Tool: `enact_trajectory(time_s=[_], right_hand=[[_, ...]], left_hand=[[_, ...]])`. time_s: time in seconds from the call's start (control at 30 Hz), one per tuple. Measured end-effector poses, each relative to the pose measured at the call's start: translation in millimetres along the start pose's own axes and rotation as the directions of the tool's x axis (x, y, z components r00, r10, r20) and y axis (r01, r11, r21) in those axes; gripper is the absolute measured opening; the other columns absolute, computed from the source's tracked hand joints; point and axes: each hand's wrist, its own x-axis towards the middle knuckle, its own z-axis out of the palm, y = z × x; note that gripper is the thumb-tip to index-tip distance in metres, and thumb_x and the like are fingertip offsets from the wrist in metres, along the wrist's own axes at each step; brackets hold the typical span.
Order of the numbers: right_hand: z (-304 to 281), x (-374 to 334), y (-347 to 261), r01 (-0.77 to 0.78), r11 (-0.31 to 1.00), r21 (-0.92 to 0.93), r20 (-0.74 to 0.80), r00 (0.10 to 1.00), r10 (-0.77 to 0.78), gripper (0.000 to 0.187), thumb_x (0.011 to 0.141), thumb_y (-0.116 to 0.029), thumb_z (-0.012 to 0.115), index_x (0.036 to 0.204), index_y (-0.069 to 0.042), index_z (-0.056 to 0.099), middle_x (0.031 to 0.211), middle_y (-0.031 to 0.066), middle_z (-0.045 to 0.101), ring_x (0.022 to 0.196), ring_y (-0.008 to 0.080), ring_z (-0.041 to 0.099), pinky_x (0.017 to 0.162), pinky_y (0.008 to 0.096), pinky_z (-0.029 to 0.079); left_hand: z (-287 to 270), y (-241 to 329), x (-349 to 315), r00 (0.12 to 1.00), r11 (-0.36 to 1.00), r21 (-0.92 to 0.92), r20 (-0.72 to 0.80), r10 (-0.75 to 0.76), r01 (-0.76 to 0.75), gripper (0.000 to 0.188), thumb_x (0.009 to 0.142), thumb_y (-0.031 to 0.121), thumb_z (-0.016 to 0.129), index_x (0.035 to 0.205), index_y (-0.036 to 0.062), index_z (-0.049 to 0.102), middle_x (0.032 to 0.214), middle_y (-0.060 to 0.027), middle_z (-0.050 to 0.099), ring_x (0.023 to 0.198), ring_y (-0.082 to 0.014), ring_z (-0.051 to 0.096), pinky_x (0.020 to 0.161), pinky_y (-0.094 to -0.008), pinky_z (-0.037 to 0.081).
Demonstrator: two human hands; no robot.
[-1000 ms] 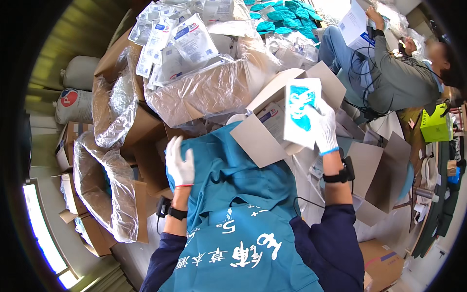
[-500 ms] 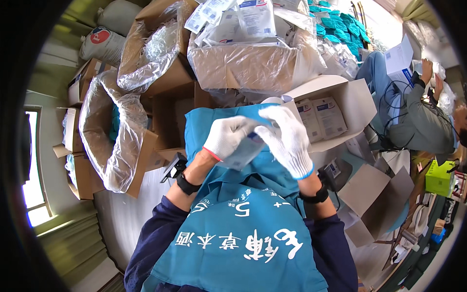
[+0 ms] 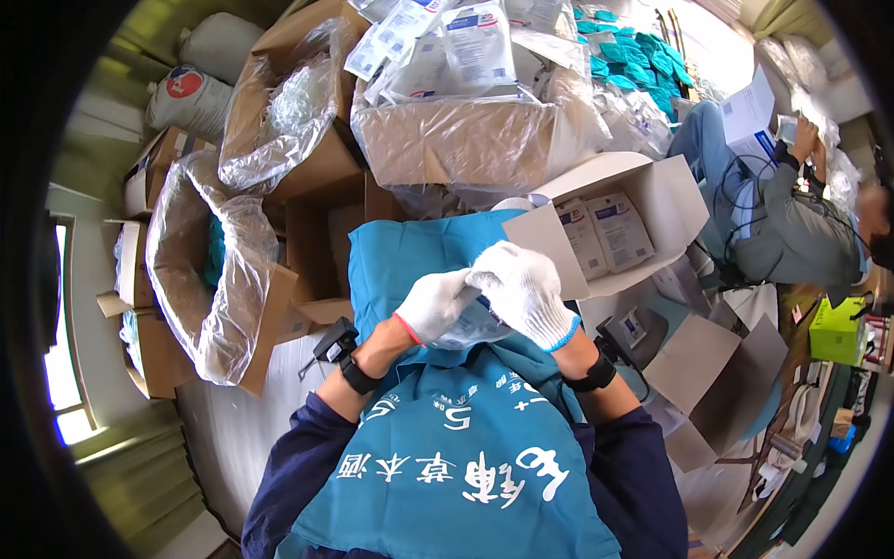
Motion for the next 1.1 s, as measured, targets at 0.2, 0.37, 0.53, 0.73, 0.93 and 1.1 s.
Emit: enact_trajectory(time_s=[0.2, 0.37, 0.53, 0.73, 0.93, 1.1], right_hand=[[24.6, 17.4, 7.2, -0.070, 0.987, 0.143, -0.106, 0.991, 0.086, 0.006, 0.083, 0.000, 0.070, 0.079, -0.003, 0.066, 0.074, 0.0113, 0.065, 0.067, 0.0261, 0.065, 0.063, 0.0338, 0.051], [89.7, 32.5, 36.2, -0.413, 0.891, 0.188, 0.090, 0.911, 0.403, 0.023, 0.084, -0.025, 0.070, 0.075, -0.004, 0.066, 0.077, 0.0140, 0.068, 0.074, 0.0321, 0.067, 0.068, 0.0391, 0.052], [177.3, 9.3, 113.1, -0.524, 0.162, 0.836, 0.362, 0.750, 0.554, 0.015, 0.097, -0.012, 0.055, 0.096, -0.006, 0.069, 0.092, 0.0106, 0.071, 0.082, 0.0242, 0.068, 0.071, 0.0380, 0.054], [104.5, 12.3, 26.8, -0.435, -0.381, 0.816, 0.553, 0.779, 0.296, 0.052, 0.103, -0.043, 0.052, 0.131, 0.000, 0.054, 0.126, 0.0107, 0.062, 0.117, 0.0229, 0.058, 0.103, 0.0373, 0.046], [57.6, -8.3, -5.7, -0.420, 0.127, 0.899, 0.411, 0.907, 0.089, 0.067, 0.092, -0.025, 0.073, 0.147, -0.003, 0.042, 0.144, 0.0111, 0.049, 0.135, 0.0238, 0.045, 0.116, 0.0371, 0.033], [28.0, -0.9, -26.0, -0.491, 0.374, 0.787, 0.412, 0.869, 0.275, 0.066, 0.081, 0.005, 0.073, 0.141, -0.004, 0.047, 0.130, 0.0092, 0.061, 0.123, 0.0190, 0.055, 0.106, 0.0313, 0.043]], left_hand=[[-6.9, -4.7, 7.5, 0.984, 0.891, 0.451, -0.135, 0.116, -0.043, 0.015, 0.093, 0.017, 0.057, 0.084, 0.0064, 0.061, 0.072, -0.0174, 0.066, 0.065, -0.0398, 0.065, 0.059, -0.0469, 0.050], [-28.1, -10.5, -5.2, 0.891, 0.672, 0.641, 0.042, 0.451, -0.371, 0.009, 0.080, 0.014, 0.066, 0.089, 0.0116, 0.068, 0.070, -0.0074, 0.065, 0.062, -0.0253, 0.066, 0.056, -0.0382, 0.051], [-70.3, 63.0, -11.9, 0.681, 0.626, 0.619, -0.192, 0.707, -0.475, 0.020, 0.070, 0.002, 0.072, 0.087, 0.0130, 0.070, 0.075, -0.0041, 0.066, 0.058, -0.0222, 0.060, 0.055, -0.0323, 0.048], [-70.7, 21.9, -34.7, 0.561, 0.979, 0.195, -0.818, 0.125, 0.065, 0.021, 0.103, 0.015, 0.059, 0.097, -0.0028, 0.068, 0.079, -0.0097, 0.068, 0.072, -0.0130, 0.063, 0.070, -0.0270, 0.053], [-54.7, 2.4, -25.9, 0.478, 0.995, 0.064, -0.878, 0.022, 0.072, 0.022, 0.104, 0.015, 0.057, 0.100, -0.0033, 0.068, 0.087, -0.0065, 0.069, 0.081, -0.0097, 0.061, 0.077, -0.0254, 0.052], [-58.4, 0.2, -21.4, 0.469, 0.984, -0.130, -0.866, -0.173, 0.123, 0.024, 0.106, 0.018, 0.053, 0.102, -0.0015, 0.067, 0.087, -0.0010, 0.067, 0.082, -0.0073, 0.057, 0.078, -0.0238, 0.049]])
